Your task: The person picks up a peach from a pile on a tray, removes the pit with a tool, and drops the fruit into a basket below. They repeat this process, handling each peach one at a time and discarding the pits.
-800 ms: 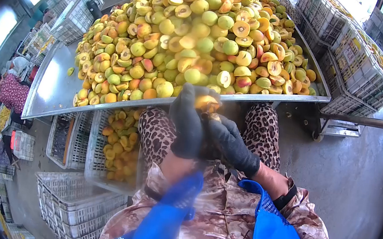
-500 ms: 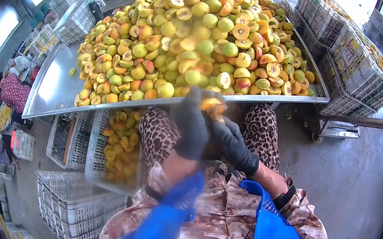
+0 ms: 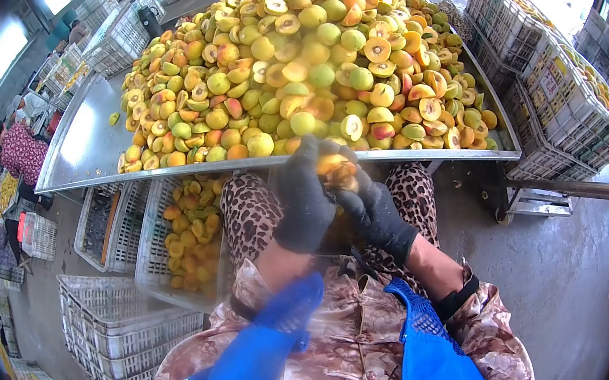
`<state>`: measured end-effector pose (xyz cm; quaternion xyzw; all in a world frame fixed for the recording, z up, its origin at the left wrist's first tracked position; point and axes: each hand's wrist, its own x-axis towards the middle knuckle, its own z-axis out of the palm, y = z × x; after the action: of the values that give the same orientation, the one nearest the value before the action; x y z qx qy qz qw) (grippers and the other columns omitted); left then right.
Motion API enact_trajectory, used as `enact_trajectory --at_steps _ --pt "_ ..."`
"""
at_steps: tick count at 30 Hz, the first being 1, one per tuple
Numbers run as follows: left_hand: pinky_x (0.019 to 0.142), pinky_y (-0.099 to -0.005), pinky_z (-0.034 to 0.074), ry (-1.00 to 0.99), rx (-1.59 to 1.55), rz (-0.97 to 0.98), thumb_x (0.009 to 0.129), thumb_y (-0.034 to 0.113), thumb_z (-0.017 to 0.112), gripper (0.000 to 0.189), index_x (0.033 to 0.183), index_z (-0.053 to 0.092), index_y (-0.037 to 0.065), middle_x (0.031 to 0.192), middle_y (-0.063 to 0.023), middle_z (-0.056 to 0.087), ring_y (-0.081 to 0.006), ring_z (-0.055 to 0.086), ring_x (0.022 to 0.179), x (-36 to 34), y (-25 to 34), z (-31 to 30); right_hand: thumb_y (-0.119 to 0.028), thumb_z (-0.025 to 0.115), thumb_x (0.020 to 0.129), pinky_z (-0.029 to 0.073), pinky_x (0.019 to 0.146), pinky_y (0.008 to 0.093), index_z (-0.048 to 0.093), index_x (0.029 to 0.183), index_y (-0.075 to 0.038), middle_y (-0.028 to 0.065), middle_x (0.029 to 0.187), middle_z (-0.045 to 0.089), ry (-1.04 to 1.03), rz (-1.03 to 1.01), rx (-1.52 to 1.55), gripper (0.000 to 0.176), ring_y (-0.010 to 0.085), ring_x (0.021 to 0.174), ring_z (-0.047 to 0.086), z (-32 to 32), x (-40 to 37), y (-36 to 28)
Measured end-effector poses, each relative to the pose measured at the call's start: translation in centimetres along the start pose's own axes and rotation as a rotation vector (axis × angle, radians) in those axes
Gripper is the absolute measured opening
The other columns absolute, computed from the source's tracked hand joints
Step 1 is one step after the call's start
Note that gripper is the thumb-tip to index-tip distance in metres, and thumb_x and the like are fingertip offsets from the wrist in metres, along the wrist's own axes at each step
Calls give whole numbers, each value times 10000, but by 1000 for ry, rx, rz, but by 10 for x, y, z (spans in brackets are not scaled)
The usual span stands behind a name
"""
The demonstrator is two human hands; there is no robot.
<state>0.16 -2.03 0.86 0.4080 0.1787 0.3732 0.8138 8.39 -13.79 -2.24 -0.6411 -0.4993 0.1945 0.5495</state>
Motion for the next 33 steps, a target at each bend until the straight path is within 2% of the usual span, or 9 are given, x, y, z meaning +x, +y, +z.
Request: enact_trajectory --at_steps 4,7,9,13,15,20,24,28,33 --pt "721 -437 629 -22 -35 -35 1119 386 433 432 992 604 9 931 -193 694 -320 711 777 8 -4 -3 -242 584 985 554 699 470 562 1297 0 252 1012 671 32 -73 38 395 433 846 693 9 -8 -14" --pt "754 -452 635 -1 -118 -71 1118 391 432 436 984 597 10 953 -193 690 -326 714 799 3 4 7 -375 543 1062 474 639 341 607 1160 0 77 782 614 156 -31 76 392 150 718 594 15 -17 -13" --pt "784 -458 636 12 -122 -37 1119 388 431 432 981 592 11 958 -193 689 -331 721 825 5 4 3 -367 535 1072 460 636 306 612 1139 -2 59 774 595 187 -55 -4 379 106 730 566 14 -17 -13" --pt "895 -468 614 -46 -64 -24 1127 371 410 430 1094 598 -14 1060 -196 688 -338 719 970 2 2 -7 -159 647 952 517 628 451 607 1061 -21 195 881 616 5 -55 -48 181 404 761 649 7 -12 -19" --pt "966 -458 592 -181 -39 12 1128 366 411 455 1207 597 -42 1150 -202 685 -338 701 1079 2 1 -19 -194 622 993 512 620 427 607 1061 -17 128 815 601 30 21 61 191 331 731 640 12 -8 -22" --pt "807 -319 589 -218 108 113 1094 286 472 416 1244 621 -72 1074 -128 708 -181 690 902 -16 23 5 -269 577 1050 498 647 342 614 1086 -15 -10 828 589 112 398 728 259 147 753 591 13 -3 -16" --pt "795 -315 587 -153 157 145 1090 348 473 483 1216 652 -82 1044 -124 722 -175 694 877 -5 10 -10 -300 574 1047 513 684 377 611 1097 -3 74 851 687 66 253 328 304 226 748 663 2 -12 -33" --pt "744 -315 584 -60 92 -10 1085 454 472 598 1065 728 -87 910 -145 736 -194 699 785 -1 17 -23 -340 589 1013 506 744 534 592 1112 5 290 916 683 -108 203 -159 359 490 881 656 -9 -12 -33" --pt "720 -301 590 -104 398 -64 1104 500 393 652 1084 713 -67 916 -134 744 -189 707 802 8 13 -38 -351 591 1009 509 746 549 568 1174 -14 275 897 692 -139 163 -271 375 481 866 665 -11 -10 -49"
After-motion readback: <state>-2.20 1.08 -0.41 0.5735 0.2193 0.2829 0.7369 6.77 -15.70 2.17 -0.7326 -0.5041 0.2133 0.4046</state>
